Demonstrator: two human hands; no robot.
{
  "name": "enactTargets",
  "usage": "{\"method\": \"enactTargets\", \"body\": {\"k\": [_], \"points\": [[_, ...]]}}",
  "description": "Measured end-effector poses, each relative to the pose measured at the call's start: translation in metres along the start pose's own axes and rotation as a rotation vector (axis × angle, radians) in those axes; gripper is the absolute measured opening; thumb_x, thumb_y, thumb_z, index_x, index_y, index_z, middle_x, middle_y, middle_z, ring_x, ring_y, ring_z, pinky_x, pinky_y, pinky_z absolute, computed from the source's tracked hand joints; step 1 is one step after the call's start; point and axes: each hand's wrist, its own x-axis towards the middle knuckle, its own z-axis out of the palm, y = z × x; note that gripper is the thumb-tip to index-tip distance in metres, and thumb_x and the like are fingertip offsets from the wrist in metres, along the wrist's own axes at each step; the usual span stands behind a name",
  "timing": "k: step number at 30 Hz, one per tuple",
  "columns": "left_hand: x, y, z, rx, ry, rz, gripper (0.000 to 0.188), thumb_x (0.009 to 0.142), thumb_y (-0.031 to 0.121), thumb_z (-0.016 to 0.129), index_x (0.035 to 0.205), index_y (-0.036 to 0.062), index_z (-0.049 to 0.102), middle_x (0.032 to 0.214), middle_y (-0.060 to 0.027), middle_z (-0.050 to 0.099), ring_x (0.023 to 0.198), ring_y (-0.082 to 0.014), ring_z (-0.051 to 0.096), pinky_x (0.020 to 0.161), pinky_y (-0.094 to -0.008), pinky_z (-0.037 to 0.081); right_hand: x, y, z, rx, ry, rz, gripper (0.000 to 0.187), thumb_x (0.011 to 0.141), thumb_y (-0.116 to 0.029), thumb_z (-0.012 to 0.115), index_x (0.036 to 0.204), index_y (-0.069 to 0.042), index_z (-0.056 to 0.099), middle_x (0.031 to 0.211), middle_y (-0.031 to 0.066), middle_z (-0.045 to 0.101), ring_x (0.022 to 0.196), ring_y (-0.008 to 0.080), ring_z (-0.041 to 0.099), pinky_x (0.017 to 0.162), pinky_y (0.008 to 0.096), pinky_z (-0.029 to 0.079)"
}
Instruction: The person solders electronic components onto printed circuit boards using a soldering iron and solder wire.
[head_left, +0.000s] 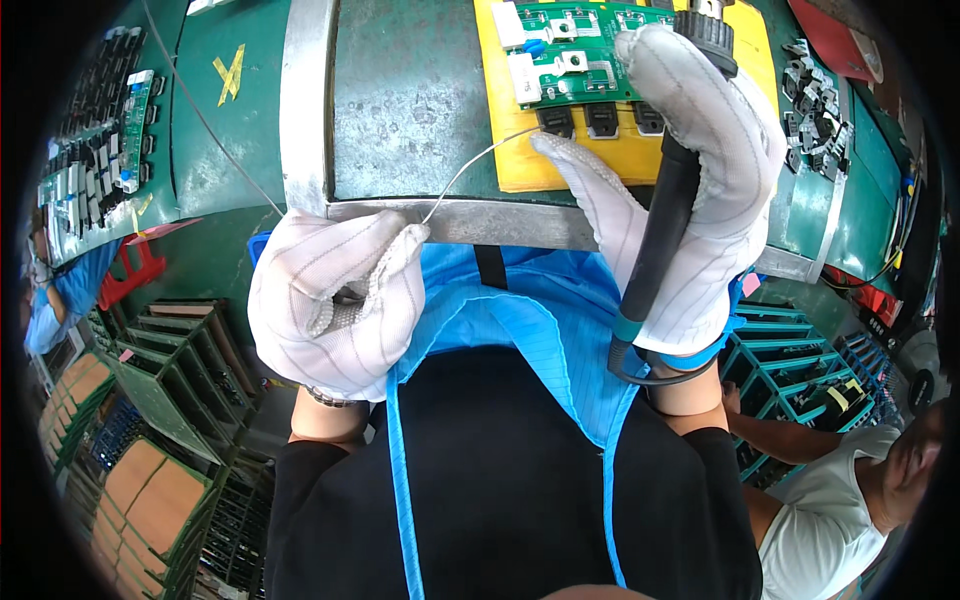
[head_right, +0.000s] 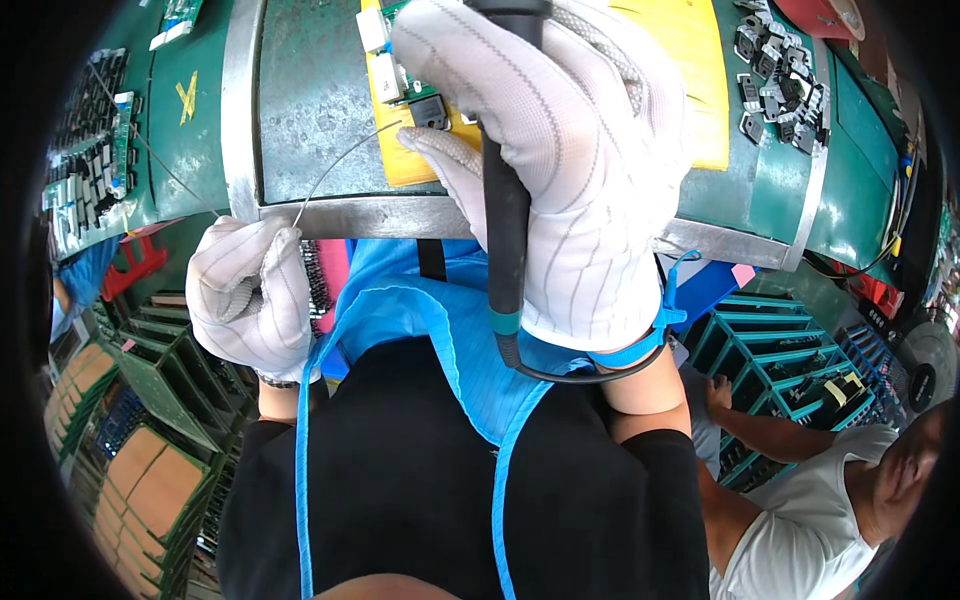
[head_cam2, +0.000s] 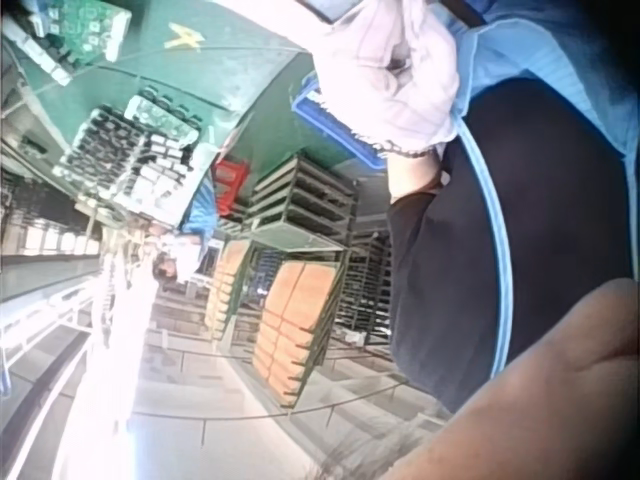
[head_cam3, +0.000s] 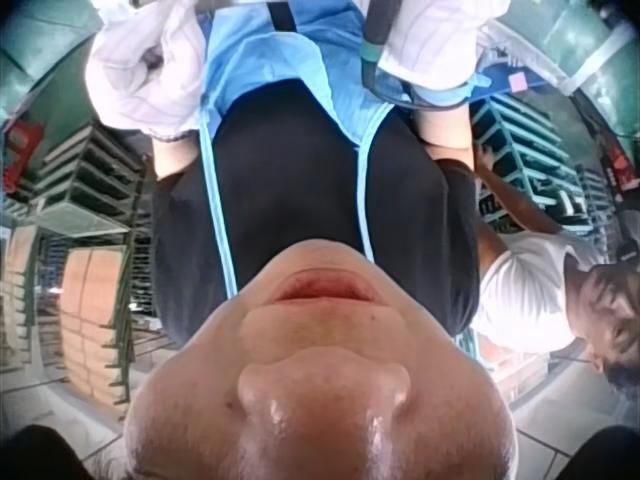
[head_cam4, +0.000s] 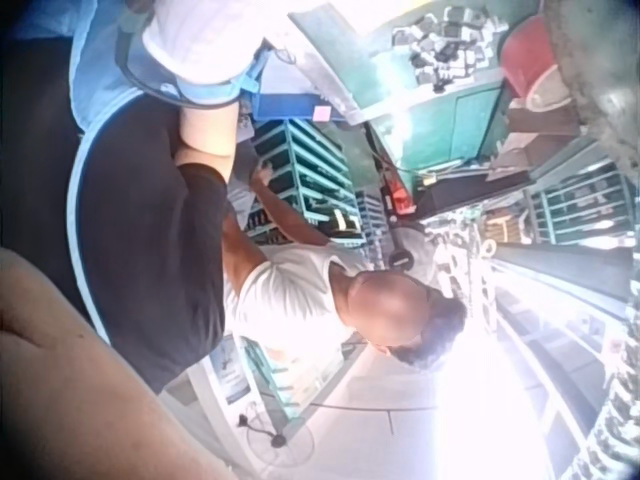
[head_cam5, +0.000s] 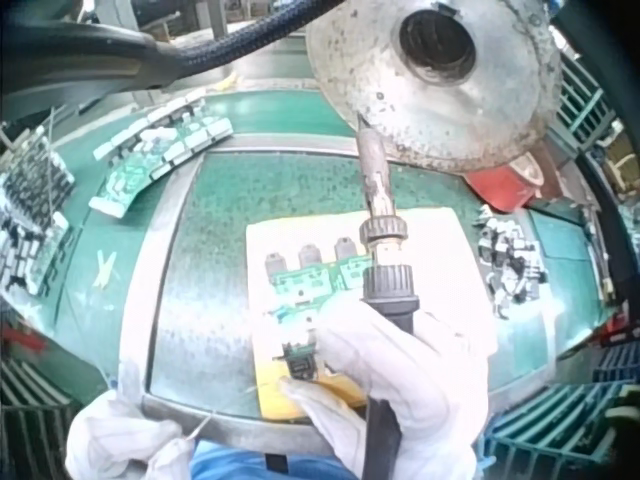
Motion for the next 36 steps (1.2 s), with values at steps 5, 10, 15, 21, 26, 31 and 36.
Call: {"method": "enactTargets", "body": {"k": [5,10,15,21,26,31,36], "points": [[0.014,0.006,-0.009,0.062,-0.161,0.103,0.028,0.070,-0.007,0.078,0.094,0.0015,0.067,0.085,-0.0096,0.070,0.070,-0.0248,0.068,0.065,-0.0346,0.054,0.015,-0.017,-0.035,-0.134,-0.179,0.051,0.048,0.084,-0.022,0.081,0.123,-0.002,0.062,0.100,0.0109,0.075,0.104,0.0252,0.067,0.092,0.0334,0.051],[0.010,0.016,-0.005,0.128,-0.241,0.112,0.028,0.066,0.001,0.082,0.092,0.0076,0.073,0.069,0.0001,0.066,0.055,-0.0181,0.061,0.054,-0.0309,0.044,-0.036,-0.015,-0.065,0.715,0.133,0.532,0.062,0.096,-0.049,0.063,0.131,0.000,0.052,0.092,0.0151,0.065,0.075,0.0200,0.060,0.061,0.0274,0.049],[0.005,0.021,-0.002,0.257,-0.338,0.227,0.028,0.061,-0.005,0.070,0.088,-0.0018,0.072,0.066,-0.0050,0.060,0.055,-0.0235,0.054,0.057,-0.0337,0.042,-0.041,-0.019,-0.063,0.491,0.258,0.781,0.050,0.101,-0.039,0.050,0.126,0.004,0.051,0.114,0.0153,0.055,0.097,0.0207,0.058,0.083,0.0323,0.051],[0.007,0.028,0.008,0.289,-0.275,0.163,0.024,0.060,-0.002,0.075,0.083,0.0015,0.073,0.062,-0.0035,0.057,0.053,-0.0226,0.053,0.056,-0.0331,0.044,-0.046,-0.015,-0.055,0.141,0.155,0.576,0.037,0.100,-0.024,0.045,0.116,0.008,0.055,0.118,0.0185,0.057,0.106,0.0237,0.061,0.087,0.0364,0.056],[0.007,0.027,0.012,0.328,-0.264,0.158,0.024,0.059,0.000,0.077,0.083,0.0031,0.072,0.057,-0.0019,0.055,0.050,-0.0222,0.053,0.055,-0.0324,0.045,-0.041,-0.016,-0.055,0.138,0.090,0.540,0.038,0.098,-0.027,0.053,0.117,0.006,0.056,0.115,0.0172,0.061,0.090,0.0202,0.066,0.072,0.0266,0.057],[0.005,0.022,0.017,0.320,-0.202,0.239,0.029,0.063,0.006,0.085,0.089,0.0065,0.072,0.065,0.0016,0.058,0.053,-0.0168,0.057,0.054,-0.0295,0.045,-0.040,-0.020,-0.053,0.345,0.154,0.620,0.034,0.093,-0.024,0.065,0.111,0.004,0.057,0.104,0.0201,0.067,0.089,0.0245,0.068,0.086,0.0360,0.053],[0.010,0.026,0.017,0.400,-0.235,0.236,0.019,0.063,0.005,0.080,0.080,0.0043,0.073,0.056,-0.0004,0.055,0.051,-0.0202,0.055,0.055,-0.0324,0.047,-0.035,-0.023,-0.056,0.431,0.144,0.662,0.036,0.092,-0.026,0.066,0.109,0.005,0.058,0.102,0.0203,0.068,0.084,0.0231,0.068,0.080,0.0341,0.055]]}}
